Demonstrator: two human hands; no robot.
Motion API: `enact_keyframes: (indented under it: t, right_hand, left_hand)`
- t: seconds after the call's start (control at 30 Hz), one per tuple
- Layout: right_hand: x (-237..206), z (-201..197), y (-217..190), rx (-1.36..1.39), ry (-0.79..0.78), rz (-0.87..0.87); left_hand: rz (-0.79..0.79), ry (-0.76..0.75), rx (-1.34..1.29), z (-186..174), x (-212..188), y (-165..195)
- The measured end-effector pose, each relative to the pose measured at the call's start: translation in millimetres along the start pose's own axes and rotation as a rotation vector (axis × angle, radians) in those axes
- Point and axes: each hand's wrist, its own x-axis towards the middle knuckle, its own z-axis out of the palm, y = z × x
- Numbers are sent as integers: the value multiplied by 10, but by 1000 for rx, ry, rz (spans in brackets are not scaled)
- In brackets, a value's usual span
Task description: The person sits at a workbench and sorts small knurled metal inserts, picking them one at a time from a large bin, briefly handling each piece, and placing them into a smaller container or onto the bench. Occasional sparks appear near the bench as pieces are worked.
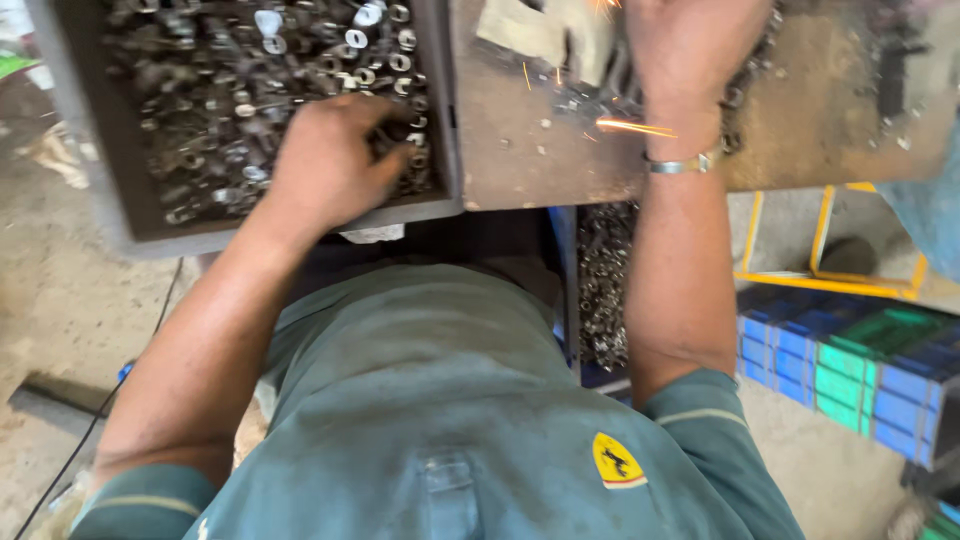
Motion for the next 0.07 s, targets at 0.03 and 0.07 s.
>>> enact_keyframes:
  t: [0.03,0.07]
  right_hand:
    - [24,35,-40,17,-17,23]
    - [50,93,-89,44,14,0]
  left_hand:
    - [-24,-26,26,2,5,-30]
    - [-52,-53,49,45,19,-43]
